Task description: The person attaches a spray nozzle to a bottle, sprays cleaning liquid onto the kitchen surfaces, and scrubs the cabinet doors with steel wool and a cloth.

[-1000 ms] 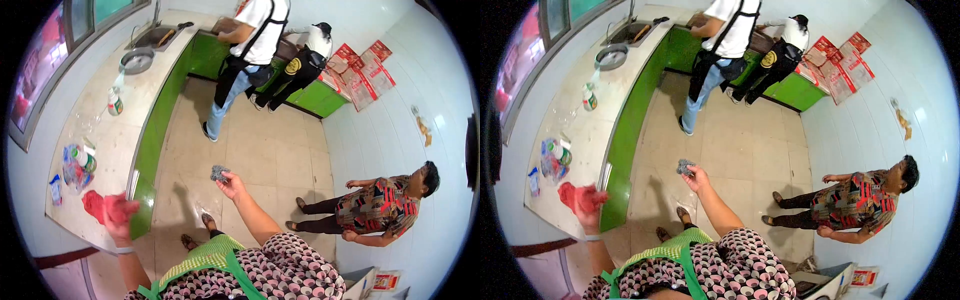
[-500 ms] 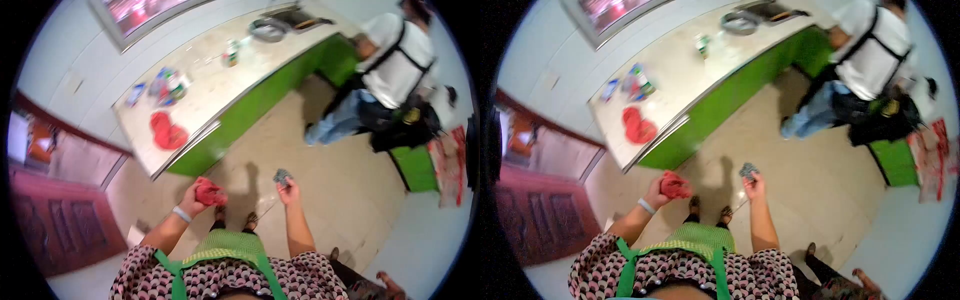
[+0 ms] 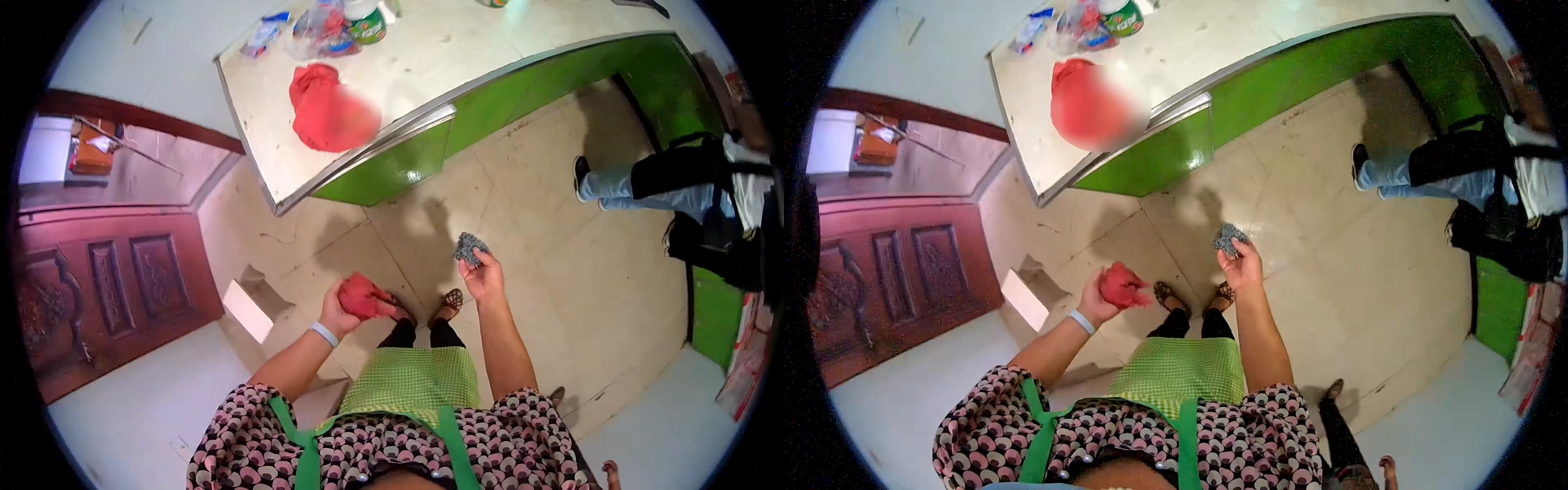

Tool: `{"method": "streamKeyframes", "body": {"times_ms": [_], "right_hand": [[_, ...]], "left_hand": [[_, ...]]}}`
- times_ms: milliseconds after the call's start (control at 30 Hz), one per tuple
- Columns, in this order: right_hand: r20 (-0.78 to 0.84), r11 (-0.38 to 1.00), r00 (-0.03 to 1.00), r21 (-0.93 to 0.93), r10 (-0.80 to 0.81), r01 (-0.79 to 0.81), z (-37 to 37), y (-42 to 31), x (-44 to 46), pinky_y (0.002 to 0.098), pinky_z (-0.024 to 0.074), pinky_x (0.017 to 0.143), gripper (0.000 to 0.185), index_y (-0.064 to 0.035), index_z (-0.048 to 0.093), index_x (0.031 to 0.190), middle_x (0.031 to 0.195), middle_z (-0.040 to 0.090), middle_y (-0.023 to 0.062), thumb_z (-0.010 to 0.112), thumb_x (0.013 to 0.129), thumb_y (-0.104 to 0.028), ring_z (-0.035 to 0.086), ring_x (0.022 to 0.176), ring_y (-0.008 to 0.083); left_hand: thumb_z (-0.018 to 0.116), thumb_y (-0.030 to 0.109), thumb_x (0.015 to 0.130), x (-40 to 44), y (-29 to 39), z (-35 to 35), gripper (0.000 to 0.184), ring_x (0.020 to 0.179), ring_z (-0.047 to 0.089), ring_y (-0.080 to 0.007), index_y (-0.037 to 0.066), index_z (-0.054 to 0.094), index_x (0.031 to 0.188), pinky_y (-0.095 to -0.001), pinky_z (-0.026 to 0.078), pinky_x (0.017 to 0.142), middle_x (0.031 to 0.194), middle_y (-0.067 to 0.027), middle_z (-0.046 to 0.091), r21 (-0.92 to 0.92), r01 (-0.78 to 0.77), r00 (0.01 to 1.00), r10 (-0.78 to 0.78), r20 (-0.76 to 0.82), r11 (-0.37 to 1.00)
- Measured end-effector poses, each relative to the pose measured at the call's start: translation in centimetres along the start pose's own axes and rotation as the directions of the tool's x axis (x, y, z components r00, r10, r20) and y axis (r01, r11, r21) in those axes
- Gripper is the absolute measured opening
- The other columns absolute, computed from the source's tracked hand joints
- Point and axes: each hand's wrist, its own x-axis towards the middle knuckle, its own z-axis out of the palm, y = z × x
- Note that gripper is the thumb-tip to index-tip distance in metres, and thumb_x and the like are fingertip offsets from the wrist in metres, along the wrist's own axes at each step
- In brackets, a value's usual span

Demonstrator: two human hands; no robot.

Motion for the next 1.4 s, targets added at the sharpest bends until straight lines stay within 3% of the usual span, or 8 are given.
{"method": "streamKeyframes", "body": {"times_ms": [567,767,833,1000,1133,1267,1333,1400], "right_hand": [[0.228,0.874,0.918,-0.300,-0.324,0.383,10.3,-1.4,10.6,0.0305,0.0527,0.067,0.024,-0.0021,0.056,0.102,0.094,0.061,0.0092,0.061,0.079,0.001,0.060,0.077,0.0182],[0.624,0.164,0.344,-0.328,-0.702,0.930,18.4,-3.7,9.3,0.0284,0.0479,0.075,0.022,-0.0015,0.059,0.099,0.095,0.063,0.0103,0.063,0.078,-0.001,0.060,0.081,0.0197],[0.873,-0.570,-0.115,-0.204,-0.474,0.796,20.4,-4.8,10.4,0.0270,0.0513,0.072,0.024,-0.0016,0.060,0.100,0.099,0.060,0.0119,0.064,0.076,0.002,0.060,0.083,0.0208],[0.899,-0.606,-0.012,-0.285,-0.437,0.743,20.3,-4.7,12.0,0.0318,0.0489,0.074,0.023,-0.0024,0.059,0.097,0.103,0.058,0.0161,0.060,0.074,0.000,0.058,0.090,0.0282],[0.899,-0.549,0.191,-0.397,-0.394,0.736,20.8,-5.1,11.0,0.0360,0.0483,0.077,0.023,-0.0012,0.058,0.096,0.104,0.056,0.0194,0.055,0.074,-0.001,0.054,0.095,0.0353],[0.967,-0.747,0.032,-0.215,-0.252,0.629,19.9,-6.5,11.7,0.0321,0.0507,0.070,0.023,-0.0001,0.058,0.099,0.103,0.058,0.0160,0.053,0.076,0.001,0.059,0.089,0.0277],[0.501,0.114,0.548,-0.660,-0.670,0.743,18.9,-7.5,11.9,0.0277,0.0510,0.067,0.025,-0.0018,0.059,0.102,0.103,0.060,0.0110,0.051,0.080,0.003,0.060,0.082,0.0171],[0.513,0.095,0.522,-0.646,-0.682,0.758,18.9,-7.5,12.2,0.0239,0.0485,0.060,0.028,-0.0029,0.059,0.107,0.099,0.060,0.0071,0.050,0.081,0.004,0.058,0.075,0.0106]], "left_hand": [[0.035,0.036,0.095,9.3,-4.8,-7.3,0.042,0.104,0.055,-0.0256,0.008,0.045,0.123,-0.0404,0.044,0.091,0.116,-0.0108,0.056,-0.033,-0.344,0.910,0.324,-0.259,0.939],[0.040,0.031,0.095,10.5,-8.3,-7.0,0.040,0.104,0.055,-0.0222,0.006,0.044,0.125,-0.0358,0.044,0.092,0.117,-0.0101,0.055,-0.158,-0.468,0.872,0.427,-0.239,0.869],[0.044,0.029,0.094,10.3,-7.5,-6.6,0.041,0.103,0.055,-0.0204,0.004,0.042,0.127,-0.0331,0.044,0.091,0.117,-0.0116,0.055,0.034,-0.491,0.828,0.479,-0.290,0.870],[0.055,0.020,0.089,8.8,-4.1,-2.4,0.052,0.090,0.057,-0.0160,0.005,0.034,0.135,-0.0289,0.047,0.079,0.097,-0.0125,0.062,0.847,-0.214,0.550,0.776,-0.307,0.487],[0.058,0.013,0.085,8.6,0.8,-0.9,0.063,0.088,0.057,-0.0164,0.009,0.025,0.139,-0.0286,0.047,0.075,0.097,-0.0160,0.061,0.919,-0.328,0.429,0.901,-0.060,0.217],[0.059,0.008,0.083,8.5,6.2,0.4,0.066,0.113,0.051,-0.0251,0.007,0.024,0.140,-0.0289,0.045,0.089,0.130,-0.0213,0.042,0.856,-0.491,0.317,0.949,0.004,0.160],[0.059,0.006,0.082,8.5,9.5,0.3,0.066,0.120,0.046,-0.0272,0.006,0.025,0.139,-0.0301,0.043,0.093,0.133,-0.0208,0.041,0.927,-0.344,0.234,0.943,0.236,-0.147],[0.059,0.007,0.081,8.5,10.4,0.3,0.058,0.119,0.047,-0.0301,0.002,0.035,0.134,-0.0336,0.041,0.095,0.129,-0.0215,0.046,0.892,-0.418,0.182,0.947,0.264,-0.169]]}}
